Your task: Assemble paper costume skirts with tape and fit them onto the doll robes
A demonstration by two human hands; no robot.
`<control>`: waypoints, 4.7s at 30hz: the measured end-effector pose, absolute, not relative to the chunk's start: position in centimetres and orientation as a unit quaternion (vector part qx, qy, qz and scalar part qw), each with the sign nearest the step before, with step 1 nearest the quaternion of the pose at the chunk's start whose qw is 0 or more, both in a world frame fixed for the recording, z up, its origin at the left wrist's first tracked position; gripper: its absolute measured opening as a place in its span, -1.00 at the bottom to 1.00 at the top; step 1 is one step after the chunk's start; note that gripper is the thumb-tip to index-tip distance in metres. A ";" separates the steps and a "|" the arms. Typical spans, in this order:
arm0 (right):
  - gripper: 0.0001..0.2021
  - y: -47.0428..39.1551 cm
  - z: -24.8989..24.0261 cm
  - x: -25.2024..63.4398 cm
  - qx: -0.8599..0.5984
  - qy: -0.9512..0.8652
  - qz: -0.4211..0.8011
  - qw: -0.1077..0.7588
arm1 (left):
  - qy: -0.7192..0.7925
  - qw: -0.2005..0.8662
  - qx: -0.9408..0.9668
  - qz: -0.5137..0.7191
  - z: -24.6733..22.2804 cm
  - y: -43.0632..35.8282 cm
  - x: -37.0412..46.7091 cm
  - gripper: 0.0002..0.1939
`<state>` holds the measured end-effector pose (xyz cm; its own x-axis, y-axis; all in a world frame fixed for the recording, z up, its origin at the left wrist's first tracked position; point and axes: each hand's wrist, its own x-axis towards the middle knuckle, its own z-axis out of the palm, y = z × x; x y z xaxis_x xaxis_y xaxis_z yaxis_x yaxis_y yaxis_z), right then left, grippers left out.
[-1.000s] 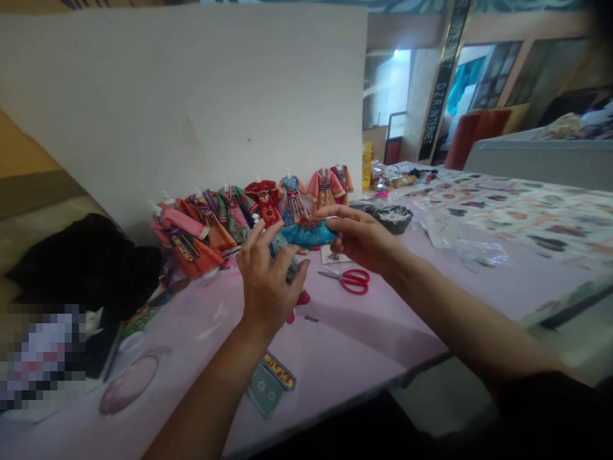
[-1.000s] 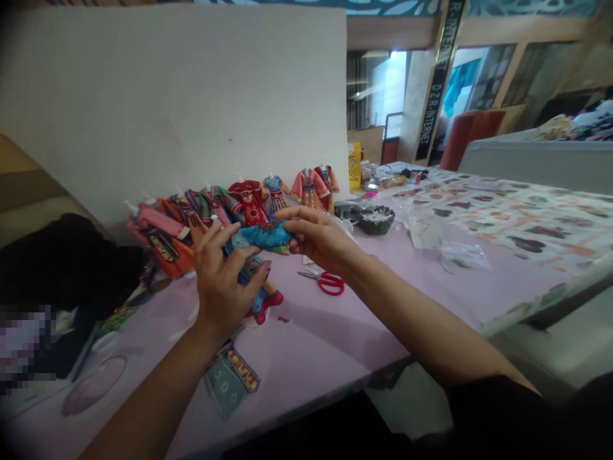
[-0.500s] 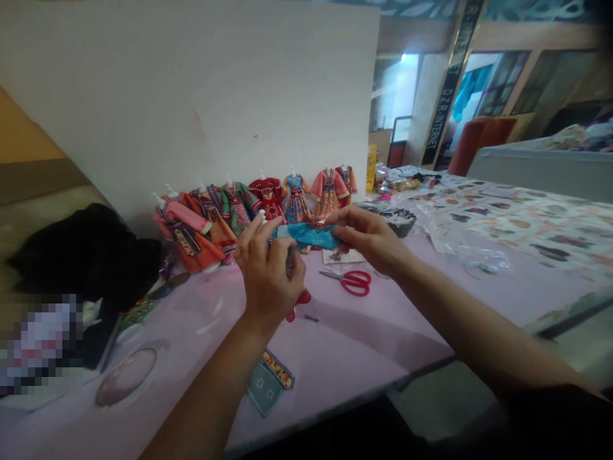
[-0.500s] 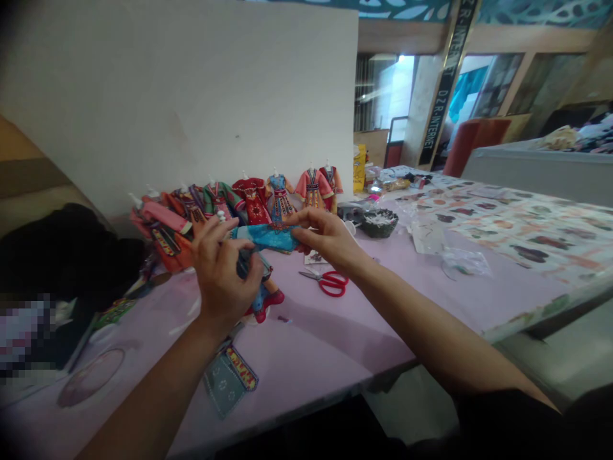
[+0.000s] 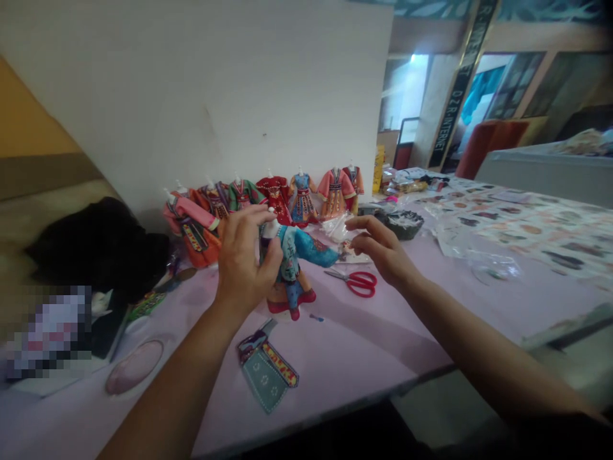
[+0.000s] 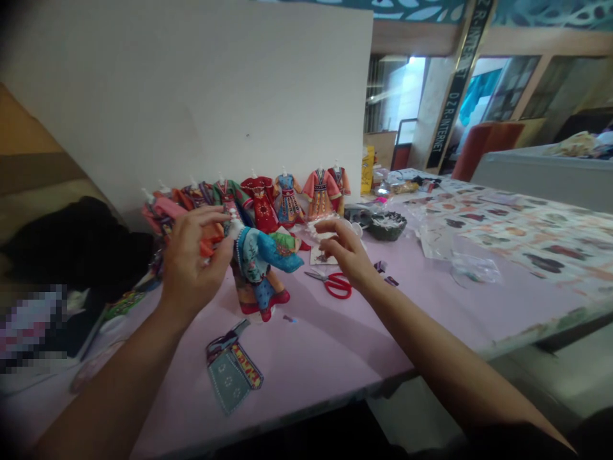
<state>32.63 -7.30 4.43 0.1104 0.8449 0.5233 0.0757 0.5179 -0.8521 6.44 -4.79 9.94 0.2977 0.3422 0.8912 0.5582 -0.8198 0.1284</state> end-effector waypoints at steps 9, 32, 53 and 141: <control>-0.72 -7.4 2.3 30.8 -0.422 -0.585 0.349 0.598 | -0.361 -0.116 -0.746 -0.547 8.3 -1.9 3.3 -0.71; -0.74 -3.9 9.9 23.8 -0.339 -0.772 0.152 0.516 | -0.312 -0.276 -0.748 -0.517 8.1 -0.2 3.4 -0.69; -0.70 -2.3 10.5 24.9 -0.284 -0.786 0.209 0.508 | -0.353 -0.060 -0.724 -0.590 7.1 -2.8 4.2 -0.72; -0.94 -6.4 2.2 22.6 -0.339 -0.802 -0.081 0.485 | -0.378 0.146 -0.798 -0.446 4.3 -6.5 5.0 -0.95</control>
<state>22.57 -6.38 2.21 -0.3003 0.4645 0.8331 0.6218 0.7577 -0.1983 5.05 -6.50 4.33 0.3167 0.4723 0.8226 0.7336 -0.6717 0.1032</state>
